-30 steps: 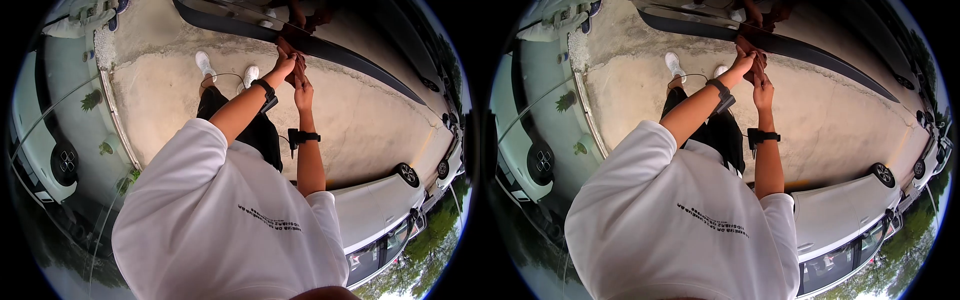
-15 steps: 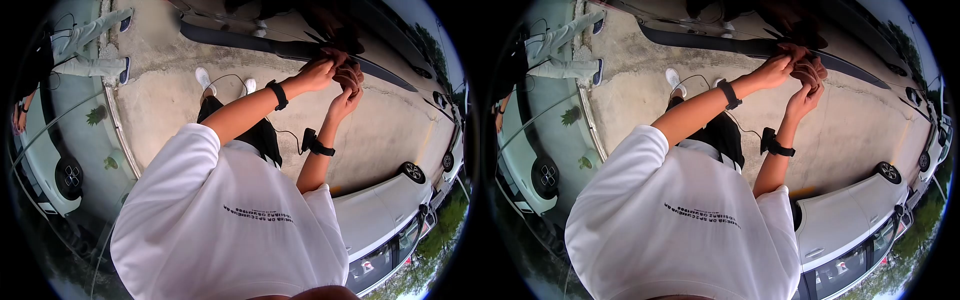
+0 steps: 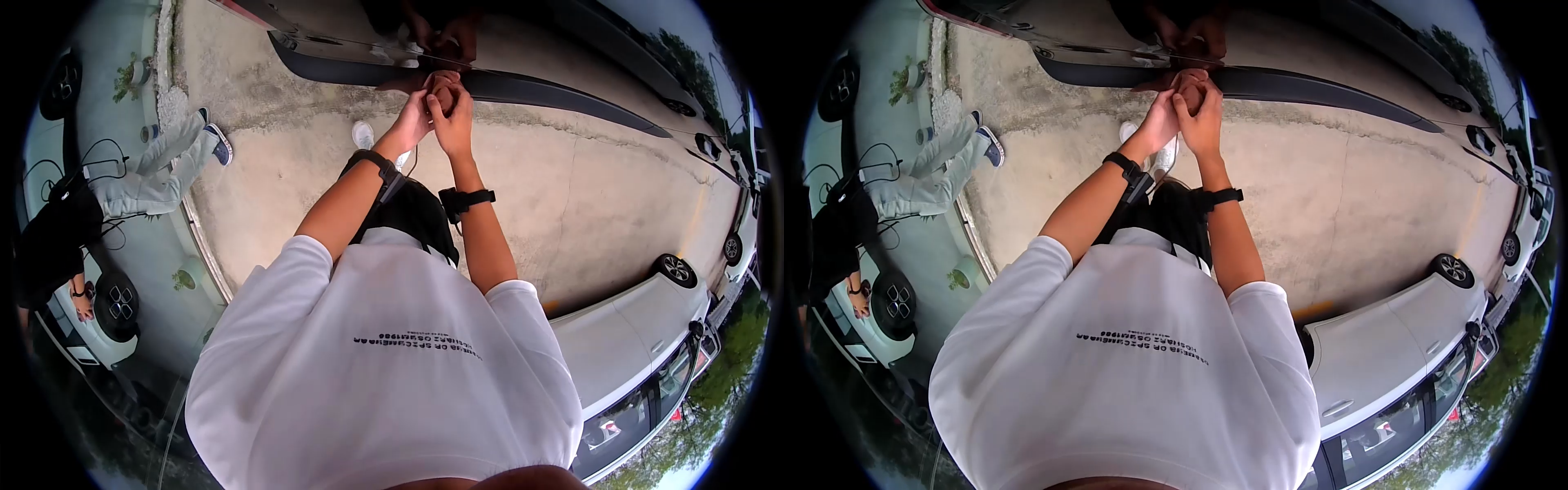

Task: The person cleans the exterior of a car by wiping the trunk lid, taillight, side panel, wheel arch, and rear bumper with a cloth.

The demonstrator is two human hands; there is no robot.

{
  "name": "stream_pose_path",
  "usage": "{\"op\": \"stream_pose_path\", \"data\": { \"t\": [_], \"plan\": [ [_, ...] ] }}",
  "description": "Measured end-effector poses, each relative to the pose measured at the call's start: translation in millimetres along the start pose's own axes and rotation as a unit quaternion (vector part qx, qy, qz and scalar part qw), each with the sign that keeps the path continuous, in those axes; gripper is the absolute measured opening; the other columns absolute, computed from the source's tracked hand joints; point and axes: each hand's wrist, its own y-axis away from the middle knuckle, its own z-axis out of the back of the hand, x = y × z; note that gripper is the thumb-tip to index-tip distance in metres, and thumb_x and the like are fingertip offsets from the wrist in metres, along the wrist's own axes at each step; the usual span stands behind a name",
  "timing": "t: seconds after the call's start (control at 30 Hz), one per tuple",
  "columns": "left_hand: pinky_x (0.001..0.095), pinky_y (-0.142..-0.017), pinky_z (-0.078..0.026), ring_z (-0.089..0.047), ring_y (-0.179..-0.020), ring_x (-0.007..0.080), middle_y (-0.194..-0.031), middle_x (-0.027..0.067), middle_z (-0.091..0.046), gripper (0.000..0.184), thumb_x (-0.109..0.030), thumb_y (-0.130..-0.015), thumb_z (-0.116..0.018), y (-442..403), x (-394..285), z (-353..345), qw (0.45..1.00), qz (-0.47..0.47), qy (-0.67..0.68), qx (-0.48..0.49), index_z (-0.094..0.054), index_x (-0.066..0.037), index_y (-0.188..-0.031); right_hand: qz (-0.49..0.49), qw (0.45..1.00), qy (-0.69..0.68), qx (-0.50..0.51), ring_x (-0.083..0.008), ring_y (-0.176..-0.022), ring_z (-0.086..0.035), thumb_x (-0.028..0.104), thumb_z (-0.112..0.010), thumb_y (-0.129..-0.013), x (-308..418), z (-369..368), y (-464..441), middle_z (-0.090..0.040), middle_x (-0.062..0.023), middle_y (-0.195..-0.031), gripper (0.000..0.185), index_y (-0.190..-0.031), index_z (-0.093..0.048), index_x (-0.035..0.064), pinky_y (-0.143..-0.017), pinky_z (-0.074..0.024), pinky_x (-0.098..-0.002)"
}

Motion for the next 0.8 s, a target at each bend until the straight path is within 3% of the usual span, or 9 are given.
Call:
{"op": "stream_pose_path", "data": {
  "t": [0.2,0.33,0.4,0.47,0.53,0.6,0.73,0.77,0.8],
  "plan": [
    [0.0361,-0.106,-0.034,-0.046,-0.125,0.0188,-0.141,0.0041,-0.049,0.069,-0.062,-0.1,-0.025,-25,15,-80,0.974,0.071,-0.159,0.145,-0.044,-0.012,-0.143,-0.004,0.991,0.087,-0.098,-0.0382,-0.115,-0.054,0.007,-0.067,-0.083,-15,93,-15,-0.055,-0.0225,-0.122,0.052,-0.13,-0.047,0.0014,-0.101,-0.0416,-0.0423],
    [0.0348,-0.108,-0.035,-0.041,-0.135,0.0177,-0.145,0.0078,-0.047,0.057,-0.048,-0.104,-0.036,-14,6,-147,0.872,-0.09,-0.39,0.282,-0.041,-0.011,-0.148,-0.068,0.938,0.037,-0.337,-0.0253,-0.102,-0.061,0.005,-0.061,-0.09,-8,153,-33,-0.06,-0.0181,-0.116,0.043,-0.128,-0.043,-0.0018,-0.085,-0.0506,-0.033],
    [0.034,-0.105,-0.039,-0.047,-0.13,0.0235,-0.139,0.0118,-0.051,0.042,-0.035,-0.102,-0.047,-12,1,-152,0.834,-0.099,-0.435,0.324,-0.054,-0.009,-0.134,-0.041,0.923,-0.081,-0.375,-0.0222,-0.094,-0.062,0.007,-0.059,-0.092,-10,177,-45,-0.06,-0.0169,-0.117,0.04,-0.127,-0.042,-0.0035,-0.075,-0.0526,-0.0303],
    [0.0377,-0.103,-0.041,-0.051,-0.125,0.0293,-0.132,0.0145,-0.055,0.036,-0.03,-0.099,-0.051,-11,5,-127,0.767,-0.115,-0.572,0.265,-0.057,-0.008,-0.126,-0.048,0.906,-0.069,-0.414,-0.028,-0.1,-0.06,0.006,-0.063,-0.088,5,170,-53,-0.058,-0.0196,-0.114,0.046,-0.129,-0.042,-0.0019,-0.082,-0.0505,-0.0364],
    [0.041,-0.102,-0.042,-0.053,-0.119,0.0349,-0.127,0.0157,-0.058,0.034,-0.025,-0.094,-0.055,5,3,-92,0.644,-0.1,-0.726,0.221,-0.058,-0.007,-0.124,0.021,0.932,0.264,-0.247,-0.0356,-0.108,-0.055,0.007,-0.07,-0.081,6,150,-54,-0.054,-0.0246,-0.12,0.057,-0.131,-0.044,-0.0019,-0.092,-0.0463,-0.0427],
    [0.0421,-0.101,-0.043,-0.055,-0.115,0.0383,-0.122,0.0177,-0.059,0.038,-0.02,-0.091,-0.057,0,17,-32,0.65,-0.115,-0.706,0.259,-0.056,-0.009,-0.128,0.046,0.957,0.198,-0.205,-0.0456,-0.115,-0.047,0.008,-0.072,-0.077,22,105,-41,-0.046,-0.0273,-0.121,0.06,-0.13,-0.047,0.0003,-0.101,-0.0374,-0.0468],
    [0.0372,-0.097,-0.046,-0.059,-0.114,0.0289,-0.127,0.0203,-0.058,0.048,-0.023,-0.092,-0.06,4,-13,9,0.8,-0.038,-0.59,0.104,-0.05,-0.007,-0.135,0.066,0.981,0.183,0.02,-0.0479,-0.105,-0.054,0.009,-0.075,-0.073,5,53,-7,-0.046,-0.0239,-0.12,0.064,-0.133,-0.052,0.0105,-0.087,-0.05,-0.0493],
    [0.0346,-0.092,-0.048,-0.061,-0.109,0.0225,-0.124,0.0184,-0.061,0.048,-0.026,-0.092,-0.061,-13,-7,33,0.8,-0.122,-0.578,0.102,-0.051,-0.004,-0.134,0.039,0.975,0.184,0.115,-0.0467,-0.099,-0.058,0.008,-0.075,-0.072,-1,45,-6,-0.047,-0.0227,-0.119,0.068,-0.135,-0.051,0.0124,-0.08,-0.0539,-0.0484],
    [0.0336,-0.09,-0.049,-0.062,-0.104,0.0199,-0.118,0.0165,-0.065,0.046,-0.026,-0.093,-0.061,-15,-16,38,0.808,-0.062,-0.583,0.065,-0.054,-0.001,-0.13,0.064,0.971,0.175,0.15,-0.0443,-0.095,-0.06,0.008,-0.074,-0.073,-19,34,-9,-0.048,-0.0219,-0.118,0.067,-0.136,-0.05,0.0116,-0.076,-0.0552,-0.047]
  ]
}}
